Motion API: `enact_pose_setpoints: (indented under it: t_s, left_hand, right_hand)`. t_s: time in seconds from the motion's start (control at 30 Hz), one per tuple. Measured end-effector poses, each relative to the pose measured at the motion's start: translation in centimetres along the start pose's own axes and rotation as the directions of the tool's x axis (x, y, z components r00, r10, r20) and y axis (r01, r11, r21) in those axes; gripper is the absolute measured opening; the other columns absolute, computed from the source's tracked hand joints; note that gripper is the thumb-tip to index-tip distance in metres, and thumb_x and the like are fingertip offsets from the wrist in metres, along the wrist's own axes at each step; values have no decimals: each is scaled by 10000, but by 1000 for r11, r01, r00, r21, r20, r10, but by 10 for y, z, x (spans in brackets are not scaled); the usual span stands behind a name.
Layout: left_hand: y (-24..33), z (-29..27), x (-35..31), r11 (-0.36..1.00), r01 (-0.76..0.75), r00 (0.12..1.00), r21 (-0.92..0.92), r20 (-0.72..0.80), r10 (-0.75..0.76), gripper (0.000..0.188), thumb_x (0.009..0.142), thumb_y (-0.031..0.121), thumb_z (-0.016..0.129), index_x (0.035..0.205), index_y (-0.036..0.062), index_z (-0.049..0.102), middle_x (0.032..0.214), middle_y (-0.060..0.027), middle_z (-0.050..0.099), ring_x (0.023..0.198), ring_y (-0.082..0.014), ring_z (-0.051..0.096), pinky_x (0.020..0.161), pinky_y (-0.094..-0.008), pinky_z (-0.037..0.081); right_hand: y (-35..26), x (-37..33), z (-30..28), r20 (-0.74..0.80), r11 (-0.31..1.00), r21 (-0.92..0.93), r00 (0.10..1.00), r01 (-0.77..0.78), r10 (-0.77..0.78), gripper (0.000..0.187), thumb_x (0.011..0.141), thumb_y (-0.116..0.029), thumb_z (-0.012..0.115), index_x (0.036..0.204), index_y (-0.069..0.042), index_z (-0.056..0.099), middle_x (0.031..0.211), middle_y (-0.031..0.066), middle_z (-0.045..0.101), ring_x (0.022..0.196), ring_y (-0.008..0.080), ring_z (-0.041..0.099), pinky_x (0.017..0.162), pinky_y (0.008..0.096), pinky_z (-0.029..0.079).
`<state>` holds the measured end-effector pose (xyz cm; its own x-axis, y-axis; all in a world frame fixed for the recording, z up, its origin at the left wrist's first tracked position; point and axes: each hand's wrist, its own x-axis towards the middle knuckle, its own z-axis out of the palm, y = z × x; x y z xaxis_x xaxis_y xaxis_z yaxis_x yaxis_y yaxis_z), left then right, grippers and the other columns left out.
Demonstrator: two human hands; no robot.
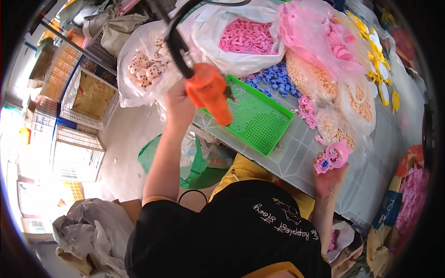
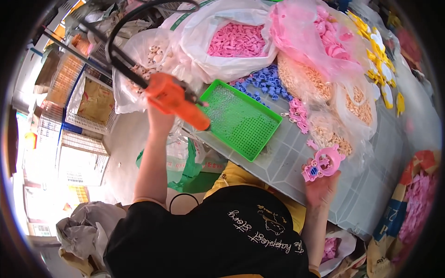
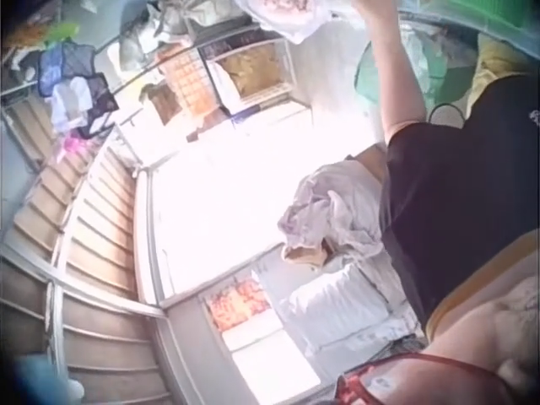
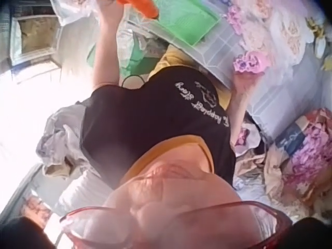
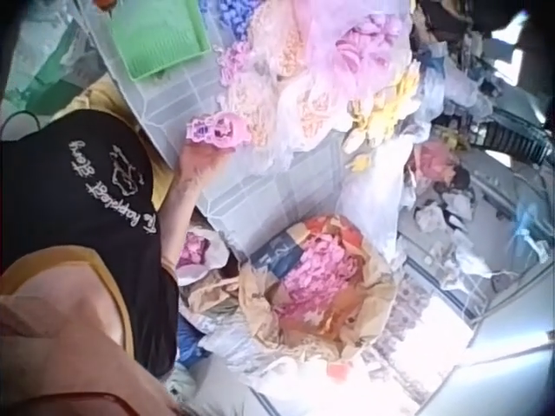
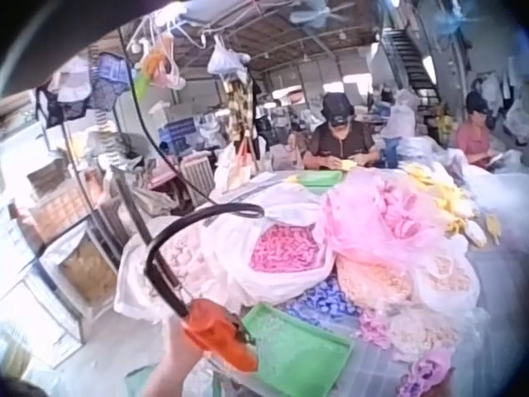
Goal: Assembling small plastic dolls and attaching decorative elements using a hot glue gun.
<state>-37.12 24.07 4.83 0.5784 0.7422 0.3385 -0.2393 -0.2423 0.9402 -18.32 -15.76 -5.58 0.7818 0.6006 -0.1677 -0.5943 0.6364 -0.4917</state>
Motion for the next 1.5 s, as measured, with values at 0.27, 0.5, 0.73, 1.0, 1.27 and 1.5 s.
enact_pose_setpoints:
  t_s: [0.27, 0.5, 0.73, 1.0, 1.27, 1.5]
  left_hand:
    - [-2, -79, 9, 652, -6, 981, 758, -121, 150, 151, 865, 62, 699, 994, -13, 723, 882, -63, 713, 779, -116, 634, 743, -248, 502]
    - [-37, -100, 20, 397, -129, 985, 909, 72, 155, 174, 831, 157, 707, 948, 32, 741, 896, -106, 729, 833, -266, 664, 802, -360, 512]
    - [-44, -99, 35, 380, -134, 986, 915, 85, 143, 128, 812, 160, 708, 875, 59, 755, 926, -76, 721, 945, -288, 610, 864, -375, 475]
    - [-37, -99, 27, 273, -203, 970, 941, 154, 189, 120, 816, 123, 690, 896, 61, 755, 918, -93, 719, 879, -289, 630, 821, -373, 492]
    - [3, -50, 28, 908, 58, 994, 414, -112, -12, 149, 899, 71, 669, 1003, -16, 730, 859, -28, 700, 783, -85, 600, 724, -235, 481]
    - [31, 68, 31, 972, -12, 976, 234, 214, -39, 132, 887, 27, 682, 1007, -18, 713, 910, -53, 722, 818, -122, 660, 765, -259, 527]
  right_hand:
    - [3, -1, 1, 50, 999, -13, 998, -44, 44, 726, 920, -556, 602, 1403, -36, 449, 1345, 160, 553, 1094, 328, 562, 942, 469, 511]
    - [-2, 0, -17, 67, 997, -10, 995, -74, 74, 721, 912, -562, 608, 1414, -69, 452, 1376, 141, 534, 1113, 330, 557, 958, 503, 478]
    - [2, -1, -3, 31, 999, -35, 999, -37, 38, 721, 917, -546, 614, 1411, -47, 446, 1368, 149, 539, 1091, 321, 577, 938, 473, 533]
    - [4, -7, -9, 24, 998, -28, 998, -50, 51, 722, 916, -550, 613, 1416, -57, 445, 1376, 137, 535, 1101, 316, 580, 940, 480, 534]
    - [-2, 7, 7, 9, 994, -71, 997, -77, 78, 635, 977, -517, 533, 1434, -88, 428, 1419, 129, 516, 1155, 317, 604, 963, 500, 543]
    - [-6, 42, 57, 74, 968, -101, 968, -231, 238, 521, 1028, -438, 481, 1399, -73, 457, 1287, 122, 594, 1084, 249, 641, 915, 426, 585]
